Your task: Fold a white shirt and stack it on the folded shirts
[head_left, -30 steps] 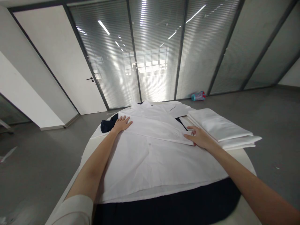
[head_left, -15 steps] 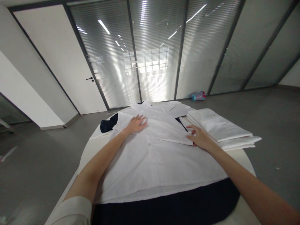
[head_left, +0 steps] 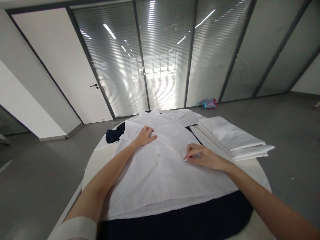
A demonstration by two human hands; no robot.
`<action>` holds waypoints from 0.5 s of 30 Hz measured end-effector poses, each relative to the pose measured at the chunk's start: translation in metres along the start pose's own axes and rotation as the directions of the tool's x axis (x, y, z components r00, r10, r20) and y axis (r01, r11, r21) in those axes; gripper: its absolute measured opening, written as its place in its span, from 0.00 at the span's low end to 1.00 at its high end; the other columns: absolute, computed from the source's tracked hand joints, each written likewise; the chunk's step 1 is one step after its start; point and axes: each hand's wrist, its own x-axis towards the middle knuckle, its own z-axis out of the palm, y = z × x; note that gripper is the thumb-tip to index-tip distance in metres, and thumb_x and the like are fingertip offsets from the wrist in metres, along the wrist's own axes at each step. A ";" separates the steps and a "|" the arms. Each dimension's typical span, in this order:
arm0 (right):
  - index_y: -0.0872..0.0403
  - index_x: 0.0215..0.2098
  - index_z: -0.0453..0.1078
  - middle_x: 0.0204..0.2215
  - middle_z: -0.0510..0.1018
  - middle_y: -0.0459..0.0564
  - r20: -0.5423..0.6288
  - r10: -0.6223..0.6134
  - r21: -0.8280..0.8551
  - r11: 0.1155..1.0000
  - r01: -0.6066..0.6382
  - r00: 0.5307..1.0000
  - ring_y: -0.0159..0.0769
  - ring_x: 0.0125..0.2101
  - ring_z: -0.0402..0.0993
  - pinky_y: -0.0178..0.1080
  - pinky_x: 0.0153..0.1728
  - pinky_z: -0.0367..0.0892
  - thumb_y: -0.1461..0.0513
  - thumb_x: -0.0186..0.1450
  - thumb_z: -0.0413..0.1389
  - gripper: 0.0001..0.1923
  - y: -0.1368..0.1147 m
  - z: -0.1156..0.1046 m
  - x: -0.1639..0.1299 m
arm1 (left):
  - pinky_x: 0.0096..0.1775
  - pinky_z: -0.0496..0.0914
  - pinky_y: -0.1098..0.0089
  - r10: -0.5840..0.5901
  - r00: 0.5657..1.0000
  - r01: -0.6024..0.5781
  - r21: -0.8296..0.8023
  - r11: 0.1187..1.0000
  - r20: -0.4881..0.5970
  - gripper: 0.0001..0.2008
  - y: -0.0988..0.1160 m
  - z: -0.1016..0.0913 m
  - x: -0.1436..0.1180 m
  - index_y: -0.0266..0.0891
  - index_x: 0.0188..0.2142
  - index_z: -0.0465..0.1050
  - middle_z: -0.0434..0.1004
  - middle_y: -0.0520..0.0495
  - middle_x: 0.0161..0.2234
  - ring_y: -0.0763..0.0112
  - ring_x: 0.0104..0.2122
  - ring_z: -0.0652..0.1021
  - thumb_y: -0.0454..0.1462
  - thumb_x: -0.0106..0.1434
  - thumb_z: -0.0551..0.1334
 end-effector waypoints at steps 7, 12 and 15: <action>0.50 0.36 0.82 0.30 0.73 0.47 0.197 0.027 0.079 0.996 -0.044 0.980 0.33 0.31 0.69 0.38 0.33 0.63 0.48 0.62 0.61 0.16 0.003 0.006 0.002 | 0.54 0.66 0.57 -0.050 0.998 0.047 0.085 0.995 0.024 0.16 0.005 -0.004 0.000 0.40 0.43 0.67 0.65 0.44 0.42 0.56 0.48 0.70 0.48 0.63 0.62; 0.53 0.34 0.75 0.26 0.73 0.45 -0.257 0.179 0.220 0.968 -0.123 0.950 0.33 0.27 0.68 0.35 0.28 0.61 0.47 0.61 0.59 0.17 0.013 0.002 0.008 | 0.57 0.63 0.59 -0.017 1.000 0.016 0.064 0.998 0.022 0.23 0.004 -0.004 -0.002 0.42 0.54 0.65 0.67 0.42 0.49 0.58 0.53 0.70 0.51 0.65 0.59; 0.52 0.34 0.69 0.23 0.72 0.44 -0.553 0.378 0.335 0.917 -0.217 0.743 0.32 0.22 0.68 0.34 0.23 0.61 0.50 0.63 0.55 0.13 0.034 -0.008 0.011 | 0.60 0.59 0.59 -0.003 0.998 -0.001 0.086 0.996 0.057 0.27 0.004 -0.002 -0.002 0.44 0.60 0.62 0.67 0.42 0.55 0.59 0.56 0.69 0.54 0.67 0.55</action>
